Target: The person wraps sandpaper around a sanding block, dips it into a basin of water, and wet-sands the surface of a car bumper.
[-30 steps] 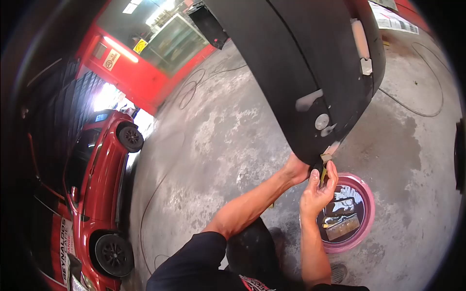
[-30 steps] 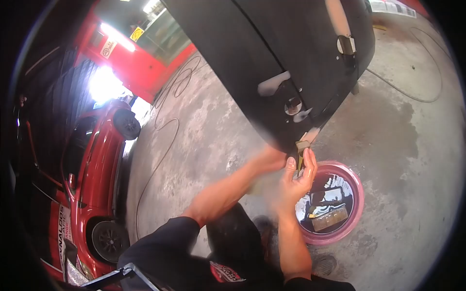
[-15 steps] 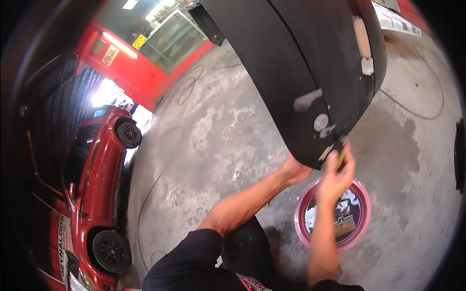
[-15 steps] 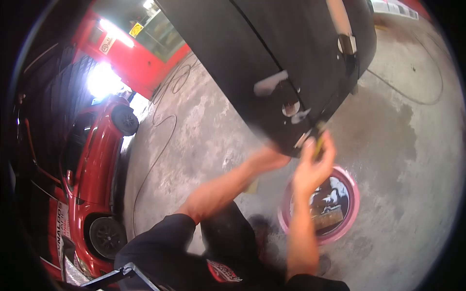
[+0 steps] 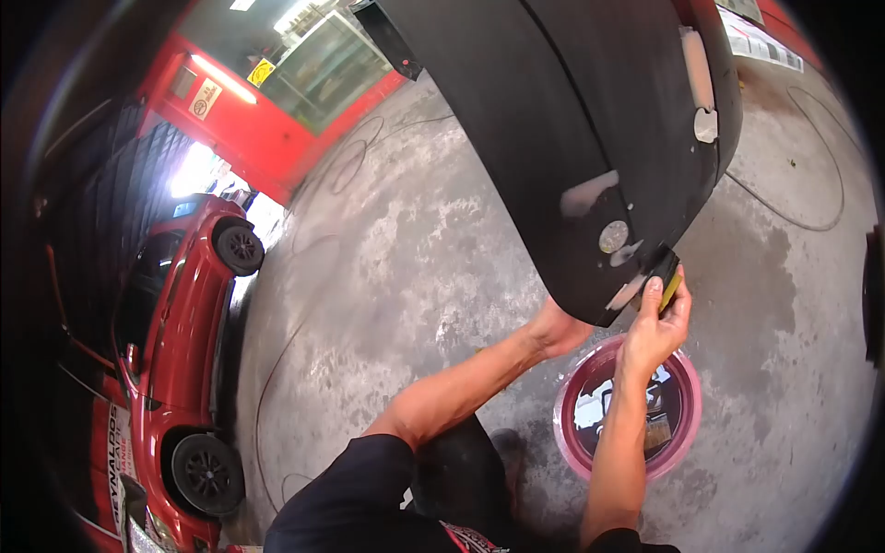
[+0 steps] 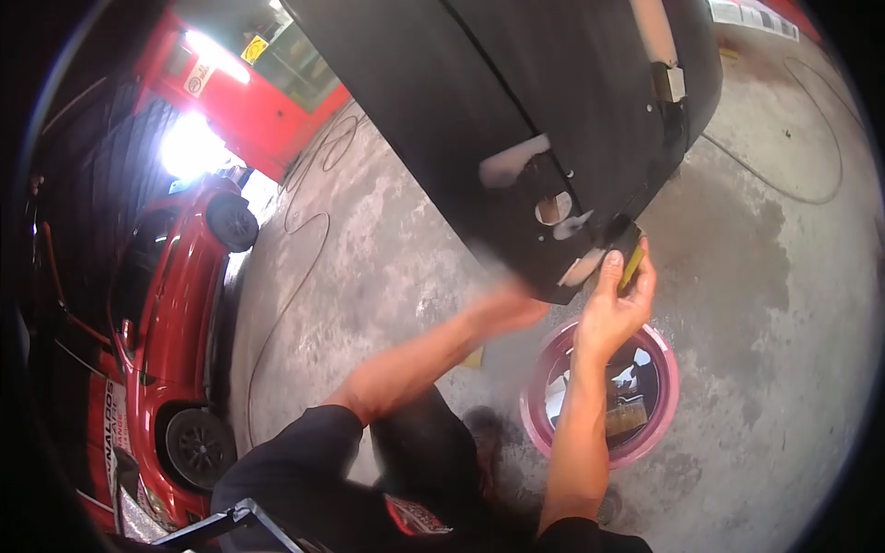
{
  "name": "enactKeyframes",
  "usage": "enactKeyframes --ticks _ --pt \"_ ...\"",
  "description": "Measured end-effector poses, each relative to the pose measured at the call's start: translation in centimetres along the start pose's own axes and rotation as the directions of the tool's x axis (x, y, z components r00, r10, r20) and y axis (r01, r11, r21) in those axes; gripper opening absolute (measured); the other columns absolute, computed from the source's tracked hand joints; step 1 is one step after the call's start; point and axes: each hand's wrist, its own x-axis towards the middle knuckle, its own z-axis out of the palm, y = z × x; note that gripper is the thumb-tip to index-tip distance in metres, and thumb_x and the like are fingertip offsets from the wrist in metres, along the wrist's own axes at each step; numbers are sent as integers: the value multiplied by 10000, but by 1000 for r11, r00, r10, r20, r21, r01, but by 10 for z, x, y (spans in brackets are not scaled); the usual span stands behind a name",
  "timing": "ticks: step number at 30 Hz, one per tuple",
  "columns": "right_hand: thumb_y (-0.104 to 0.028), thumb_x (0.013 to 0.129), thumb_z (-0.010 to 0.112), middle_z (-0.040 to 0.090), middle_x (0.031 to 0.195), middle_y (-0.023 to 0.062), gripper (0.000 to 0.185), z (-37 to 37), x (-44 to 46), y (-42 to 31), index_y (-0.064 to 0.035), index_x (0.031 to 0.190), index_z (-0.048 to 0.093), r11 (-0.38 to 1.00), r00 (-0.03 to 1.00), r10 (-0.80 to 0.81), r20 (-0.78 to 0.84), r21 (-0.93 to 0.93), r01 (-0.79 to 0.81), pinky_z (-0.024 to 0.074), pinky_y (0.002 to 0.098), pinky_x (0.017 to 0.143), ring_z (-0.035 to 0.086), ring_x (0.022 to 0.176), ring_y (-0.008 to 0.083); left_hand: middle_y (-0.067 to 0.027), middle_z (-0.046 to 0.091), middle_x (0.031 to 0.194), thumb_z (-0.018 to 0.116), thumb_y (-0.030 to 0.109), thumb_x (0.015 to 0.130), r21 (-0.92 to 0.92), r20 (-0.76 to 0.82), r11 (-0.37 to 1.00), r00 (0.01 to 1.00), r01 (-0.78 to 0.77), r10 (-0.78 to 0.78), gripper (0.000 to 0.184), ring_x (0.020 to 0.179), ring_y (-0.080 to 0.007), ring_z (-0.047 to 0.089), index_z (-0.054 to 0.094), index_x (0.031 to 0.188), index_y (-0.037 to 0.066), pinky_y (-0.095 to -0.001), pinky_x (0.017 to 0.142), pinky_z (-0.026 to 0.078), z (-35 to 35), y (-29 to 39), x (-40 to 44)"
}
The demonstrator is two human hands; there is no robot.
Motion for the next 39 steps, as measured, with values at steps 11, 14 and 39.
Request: enactKeyframes --ticks 11,14,39 --pt "-2 938 551 556 1294 177 362 -18 -35 69 51 1293 506 828 887 -445 123 -321 460 387 365 1053 523 1226 247 -53 513 1392 479 382 983 35 70 999 998 0 -3 501 1256 -188 491 482 1367 59 -378 1081 352 -8 13 2" --pt "10 931 558 545 1310 197 367 -15 -56 71 48 1292 507 821 883 -456 114 -327 467 386 384 1056 525 1224 271 -42 517 1390 483 391 980 -77 150 996 988 40 -28 504 1252 -181 493 491 1359 59 -373 1082 348 -4 12 5" --pt "-29 917 612 565 1315 192 337 -8 -57 36 41 1246 587 802 929 -356 99 -478 358 390 362 1049 538 1228 280 -74 543 1344 437 382 990 143 249 976 960 -163 124 489 1223 -212 514 482 1350 53 -365 1081 363 -19 -2 5"
